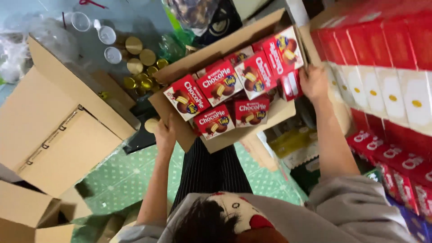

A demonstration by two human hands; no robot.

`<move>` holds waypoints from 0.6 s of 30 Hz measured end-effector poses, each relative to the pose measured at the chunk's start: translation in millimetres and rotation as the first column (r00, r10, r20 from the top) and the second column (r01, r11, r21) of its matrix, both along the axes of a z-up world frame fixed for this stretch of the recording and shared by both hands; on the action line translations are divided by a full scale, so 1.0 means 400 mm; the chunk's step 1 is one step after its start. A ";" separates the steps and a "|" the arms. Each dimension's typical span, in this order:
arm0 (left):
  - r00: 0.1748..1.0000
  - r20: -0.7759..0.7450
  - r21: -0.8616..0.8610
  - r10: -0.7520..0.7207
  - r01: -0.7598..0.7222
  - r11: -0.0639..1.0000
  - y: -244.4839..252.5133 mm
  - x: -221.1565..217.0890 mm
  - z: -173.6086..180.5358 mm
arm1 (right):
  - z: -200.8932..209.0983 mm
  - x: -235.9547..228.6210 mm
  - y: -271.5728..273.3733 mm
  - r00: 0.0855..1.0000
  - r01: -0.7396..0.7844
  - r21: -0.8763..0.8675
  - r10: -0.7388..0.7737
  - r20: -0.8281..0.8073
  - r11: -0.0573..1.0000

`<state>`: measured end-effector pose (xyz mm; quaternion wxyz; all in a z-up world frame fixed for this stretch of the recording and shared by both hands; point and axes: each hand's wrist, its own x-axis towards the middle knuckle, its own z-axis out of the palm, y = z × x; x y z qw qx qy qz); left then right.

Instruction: Packing small snack boxes into a larger cardboard shipping box.

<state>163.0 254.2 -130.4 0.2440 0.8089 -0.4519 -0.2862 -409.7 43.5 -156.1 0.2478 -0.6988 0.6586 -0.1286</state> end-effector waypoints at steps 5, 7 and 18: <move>0.993 -0.113 0.080 0.020 -0.010 0.997 -0.035 -0.023 0.094 | 0.060 0.006 0.024 0.997 -0.068 0.018 0.068 -0.030 0.998; 0.991 -0.136 0.043 0.015 -0.009 0.999 -0.039 -0.035 0.115 | 0.107 -0.006 0.034 0.989 -0.126 -0.023 0.123 -0.081 0.992; 0.955 -0.295 -0.187 0.016 -0.074 0.980 0.061 0.040 0.499 | 0.641 0.009 0.112 0.907 -0.298 0.025 0.291 -0.303 0.954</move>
